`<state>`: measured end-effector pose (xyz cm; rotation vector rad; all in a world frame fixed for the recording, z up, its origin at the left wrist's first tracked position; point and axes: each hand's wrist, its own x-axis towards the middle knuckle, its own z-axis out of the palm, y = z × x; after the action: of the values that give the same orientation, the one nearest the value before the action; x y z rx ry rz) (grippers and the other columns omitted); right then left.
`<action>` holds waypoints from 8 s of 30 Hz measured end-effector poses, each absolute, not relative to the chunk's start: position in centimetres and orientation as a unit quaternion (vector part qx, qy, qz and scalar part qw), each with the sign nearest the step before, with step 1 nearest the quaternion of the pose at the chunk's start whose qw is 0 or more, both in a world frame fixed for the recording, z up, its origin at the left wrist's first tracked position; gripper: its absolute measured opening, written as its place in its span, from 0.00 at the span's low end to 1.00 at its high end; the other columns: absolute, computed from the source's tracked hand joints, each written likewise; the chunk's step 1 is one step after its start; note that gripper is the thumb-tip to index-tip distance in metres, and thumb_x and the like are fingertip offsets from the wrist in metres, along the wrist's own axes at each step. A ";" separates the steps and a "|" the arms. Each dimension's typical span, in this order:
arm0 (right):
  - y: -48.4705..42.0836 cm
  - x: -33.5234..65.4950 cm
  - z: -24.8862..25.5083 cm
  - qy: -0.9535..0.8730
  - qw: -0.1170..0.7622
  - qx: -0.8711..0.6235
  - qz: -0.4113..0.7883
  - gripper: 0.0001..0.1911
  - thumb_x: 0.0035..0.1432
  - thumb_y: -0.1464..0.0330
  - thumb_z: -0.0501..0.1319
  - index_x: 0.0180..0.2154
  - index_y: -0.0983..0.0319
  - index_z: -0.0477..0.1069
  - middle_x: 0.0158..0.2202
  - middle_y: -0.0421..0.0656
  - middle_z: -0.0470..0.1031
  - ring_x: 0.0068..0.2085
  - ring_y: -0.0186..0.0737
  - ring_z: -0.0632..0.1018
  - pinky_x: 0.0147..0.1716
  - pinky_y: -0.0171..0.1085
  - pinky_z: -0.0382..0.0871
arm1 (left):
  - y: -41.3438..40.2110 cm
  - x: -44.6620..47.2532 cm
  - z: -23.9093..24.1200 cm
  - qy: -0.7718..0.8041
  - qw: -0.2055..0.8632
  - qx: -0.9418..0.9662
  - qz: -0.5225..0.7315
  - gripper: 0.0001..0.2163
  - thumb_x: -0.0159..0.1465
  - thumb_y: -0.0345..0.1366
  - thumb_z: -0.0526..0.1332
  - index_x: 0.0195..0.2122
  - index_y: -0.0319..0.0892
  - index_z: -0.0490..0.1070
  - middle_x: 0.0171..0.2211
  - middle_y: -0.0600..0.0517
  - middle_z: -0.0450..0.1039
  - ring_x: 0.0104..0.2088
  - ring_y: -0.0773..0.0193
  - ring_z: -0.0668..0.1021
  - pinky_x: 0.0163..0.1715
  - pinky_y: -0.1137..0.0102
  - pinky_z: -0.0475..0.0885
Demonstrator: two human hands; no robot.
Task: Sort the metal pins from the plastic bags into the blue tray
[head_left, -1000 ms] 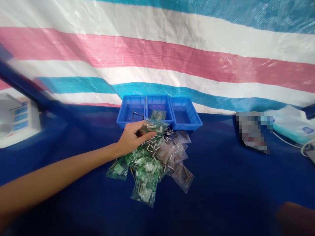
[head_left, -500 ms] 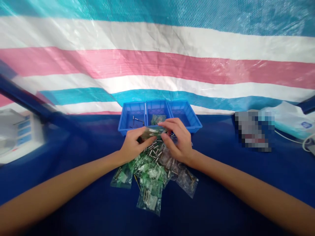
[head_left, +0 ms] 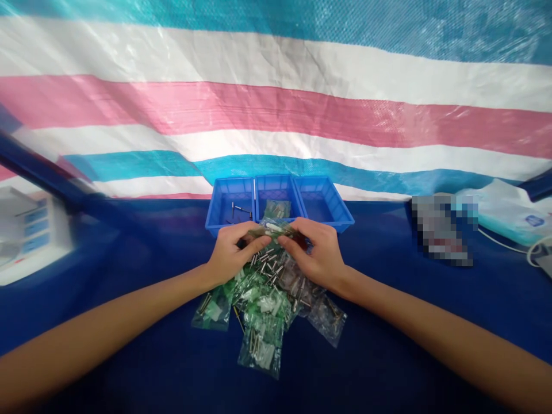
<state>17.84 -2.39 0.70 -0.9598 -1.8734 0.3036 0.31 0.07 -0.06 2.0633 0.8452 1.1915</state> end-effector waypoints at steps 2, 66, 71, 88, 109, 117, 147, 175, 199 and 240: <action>-2.6 17.9 0.3 -0.762 0.493 -0.397 0.135 0.11 0.57 0.70 0.57 0.22 0.61 0.61 0.17 0.34 0.57 0.20 0.29 0.60 0.20 0.31 0.55 | 0.1 0.3 -0.1 0.319 0.298 0.782 0.444 0.08 0.59 0.37 0.61 0.26 0.38 0.69 0.12 0.60 0.59 0.13 0.76 0.63 0.13 0.79 0.57; -2.8 17.6 -1.4 -0.732 0.514 -0.401 0.198 0.07 0.59 0.68 0.55 0.30 0.62 0.69 0.21 0.38 0.68 0.23 0.31 0.68 0.23 0.32 0.61 | 0.3 0.2 -0.4 0.320 0.216 0.824 0.414 0.16 0.60 0.42 0.60 0.19 0.37 0.66 0.13 0.59 0.61 0.15 0.74 0.64 0.17 0.78 0.59; -2.7 17.7 -1.0 -0.746 0.502 -0.389 0.197 0.08 0.59 0.67 0.54 0.28 0.62 0.66 0.22 0.37 0.63 0.24 0.31 0.65 0.24 0.32 0.60 | 0.2 0.1 -0.2 0.324 0.242 0.822 0.401 0.16 0.62 0.42 0.58 0.21 0.38 0.67 0.12 0.59 0.62 0.14 0.74 0.65 0.16 0.78 0.59; -2.8 17.8 -1.4 -0.722 0.493 -0.436 0.215 0.15 0.60 0.65 0.53 0.22 0.62 0.61 0.18 0.35 0.58 0.21 0.29 0.61 0.22 0.31 0.55 | 0.2 0.2 -0.2 0.314 0.210 0.832 0.407 0.19 0.59 0.46 0.60 0.17 0.38 0.62 0.13 0.59 0.58 0.15 0.75 0.61 0.16 0.77 0.55; -2.7 17.7 -1.0 -0.751 0.468 -0.405 0.232 0.09 0.58 0.68 0.52 0.27 0.62 0.65 0.21 0.36 0.62 0.23 0.31 0.63 0.23 0.32 0.57 | 0.0 0.1 -0.2 0.320 0.284 0.804 0.412 0.11 0.62 0.38 0.57 0.25 0.38 0.69 0.13 0.59 0.61 0.15 0.74 0.64 0.17 0.77 0.58; -2.8 17.6 -1.1 -0.743 0.485 -0.411 0.211 0.11 0.59 0.67 0.53 0.25 0.61 0.63 0.19 0.35 0.60 0.21 0.30 0.62 0.22 0.31 0.56 | -0.1 0.0 -0.1 0.322 0.294 0.803 0.405 0.13 0.62 0.39 0.57 0.24 0.38 0.68 0.12 0.59 0.61 0.14 0.74 0.64 0.16 0.77 0.59; -0.5 18.9 0.0 -0.848 0.161 -0.504 0.022 0.06 0.46 0.77 0.58 0.21 0.63 0.68 0.15 0.39 0.61 0.16 0.26 0.52 0.20 0.35 0.38 | 0.0 0.0 -0.2 0.311 0.319 0.806 0.391 0.15 0.64 0.37 0.53 0.24 0.36 0.69 0.17 0.54 0.68 0.15 0.75 0.66 0.18 0.78 0.61; -2.6 17.7 -1.0 -0.736 0.503 -0.410 0.191 0.13 0.59 0.68 0.55 0.24 0.63 0.69 0.17 0.36 0.65 0.19 0.28 0.65 0.20 0.30 0.58 | 0.0 0.3 -0.3 0.316 0.296 0.795 0.425 0.07 0.61 0.36 0.58 0.32 0.38 0.71 0.13 0.60 0.62 0.14 0.75 0.65 0.16 0.80 0.60; -2.7 17.7 -1.7 -0.720 0.520 -0.417 0.194 0.06 0.58 0.67 0.57 0.34 0.62 0.71 0.28 0.41 0.75 0.28 0.33 0.75 0.27 0.32 0.69 | 0.0 0.3 0.2 0.301 0.298 0.807 0.412 0.13 0.64 0.36 0.54 0.24 0.37 0.69 0.15 0.57 0.63 0.15 0.75 0.65 0.17 0.79 0.61; -2.8 17.7 -1.7 -0.686 0.555 -0.440 0.165 0.04 0.56 0.68 0.58 0.30 0.60 0.70 0.24 0.38 0.73 0.24 0.31 0.72 0.23 0.31 0.68 | 0.0 0.3 -0.5 0.337 0.229 0.763 0.502 0.07 0.61 0.38 0.60 0.33 0.42 0.75 0.20 0.55 0.69 0.18 0.73 0.69 0.16 0.77 0.63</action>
<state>17.67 -2.84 -1.70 -1.0397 -1.6213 0.3906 0.25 -0.02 -0.52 2.0989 0.9278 1.3821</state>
